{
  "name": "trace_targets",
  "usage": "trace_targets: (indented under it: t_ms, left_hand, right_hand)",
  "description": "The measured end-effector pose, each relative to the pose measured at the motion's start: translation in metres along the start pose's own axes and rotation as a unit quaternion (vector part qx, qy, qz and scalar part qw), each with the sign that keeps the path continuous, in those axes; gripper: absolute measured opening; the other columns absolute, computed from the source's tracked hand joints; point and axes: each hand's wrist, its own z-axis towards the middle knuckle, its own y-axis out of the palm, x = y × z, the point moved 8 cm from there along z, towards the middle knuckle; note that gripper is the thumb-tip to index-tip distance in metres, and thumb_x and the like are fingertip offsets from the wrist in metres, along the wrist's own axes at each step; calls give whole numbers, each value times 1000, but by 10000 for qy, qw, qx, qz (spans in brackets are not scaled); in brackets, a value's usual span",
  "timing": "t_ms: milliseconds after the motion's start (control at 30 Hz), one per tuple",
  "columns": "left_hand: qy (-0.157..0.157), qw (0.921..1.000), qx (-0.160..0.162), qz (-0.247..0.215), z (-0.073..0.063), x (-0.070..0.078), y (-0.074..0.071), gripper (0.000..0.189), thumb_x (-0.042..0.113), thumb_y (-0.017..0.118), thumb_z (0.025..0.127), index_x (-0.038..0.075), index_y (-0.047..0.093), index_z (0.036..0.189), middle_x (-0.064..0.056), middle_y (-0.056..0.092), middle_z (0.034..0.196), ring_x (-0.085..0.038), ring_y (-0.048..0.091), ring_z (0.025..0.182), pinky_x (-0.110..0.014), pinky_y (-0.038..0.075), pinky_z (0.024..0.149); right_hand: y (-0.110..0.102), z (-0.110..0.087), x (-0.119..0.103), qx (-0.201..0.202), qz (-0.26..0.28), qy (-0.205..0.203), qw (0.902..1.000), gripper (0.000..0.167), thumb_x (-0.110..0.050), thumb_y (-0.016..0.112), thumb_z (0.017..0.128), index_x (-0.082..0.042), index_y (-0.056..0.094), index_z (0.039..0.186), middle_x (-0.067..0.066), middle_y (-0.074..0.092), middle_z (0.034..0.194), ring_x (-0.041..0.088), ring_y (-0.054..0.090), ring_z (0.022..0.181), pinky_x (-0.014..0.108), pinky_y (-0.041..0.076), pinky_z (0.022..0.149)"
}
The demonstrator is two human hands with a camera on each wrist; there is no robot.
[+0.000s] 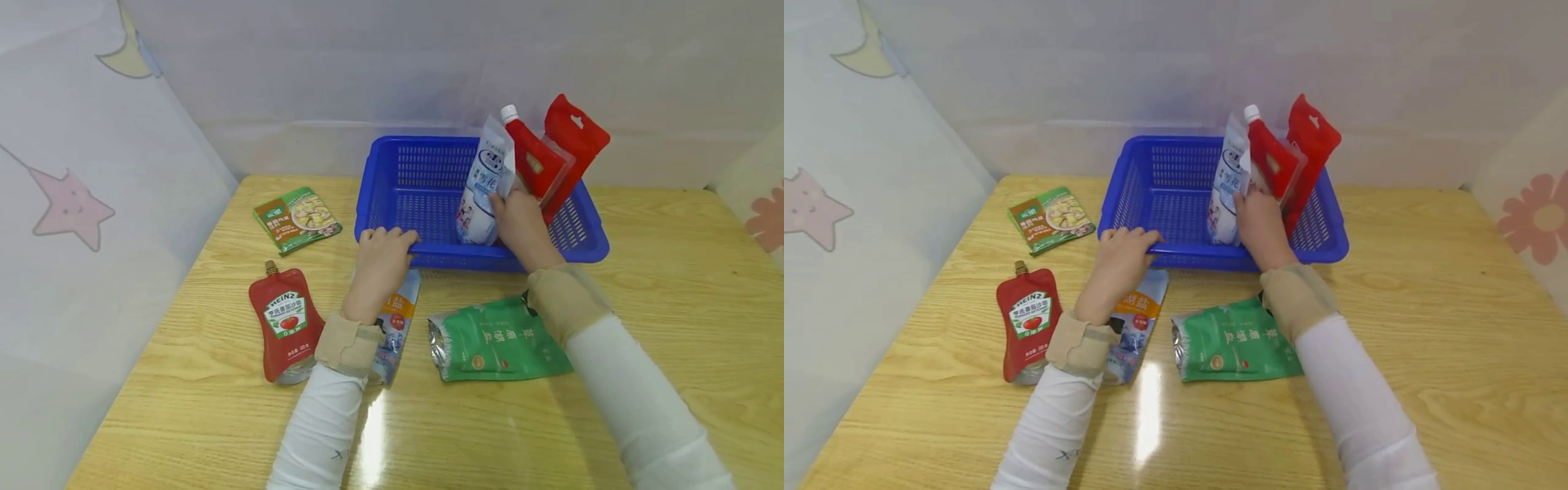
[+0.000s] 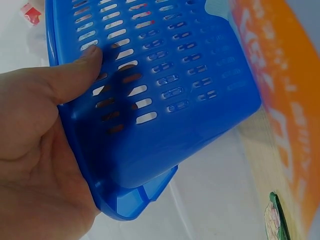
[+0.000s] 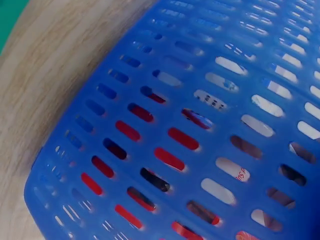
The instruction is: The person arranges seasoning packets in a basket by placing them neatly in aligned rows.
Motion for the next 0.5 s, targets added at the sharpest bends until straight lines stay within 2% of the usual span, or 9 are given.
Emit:
trace_targets:
  t_ms: [100,233,333,500]
  left_hand:
    - [-13,10000,4,-10,0,0,0,32,26,57,95,22,60,127,-1,65,122,-25,58,109,-41,37,100]
    - [-18,10000,-18,12,0,0,0,32,26,57,95,22,59,127,-1,65,123,-25,57,110,-41,37,100]
    - [-23,10000,-24,48,-1,0,0,32,27,57,96,22,59,127,-1,65,123,-25,57,110,-41,37,100]
    - [-3,10000,29,46,-1,0,-1,32,26,58,95,22,60,126,-2,66,122,-25,58,109,-41,38,99]
  right_hand:
    - [4,0,2,-262,-69,125,9996,50,-25,40,103,5,35,143,27,49,138,42,55,118,56,41,103]
    - [8,-2,5,-565,-168,210,9980,52,-28,41,102,4,35,142,27,52,133,40,58,107,56,43,101]
    - [10,-4,6,-728,-160,285,9968,54,-28,47,98,3,37,141,27,53,131,39,58,103,56,45,99]
    - [14,-5,6,-996,-458,214,9937,56,-26,57,91,4,42,136,29,55,127,40,57,102,56,46,97]
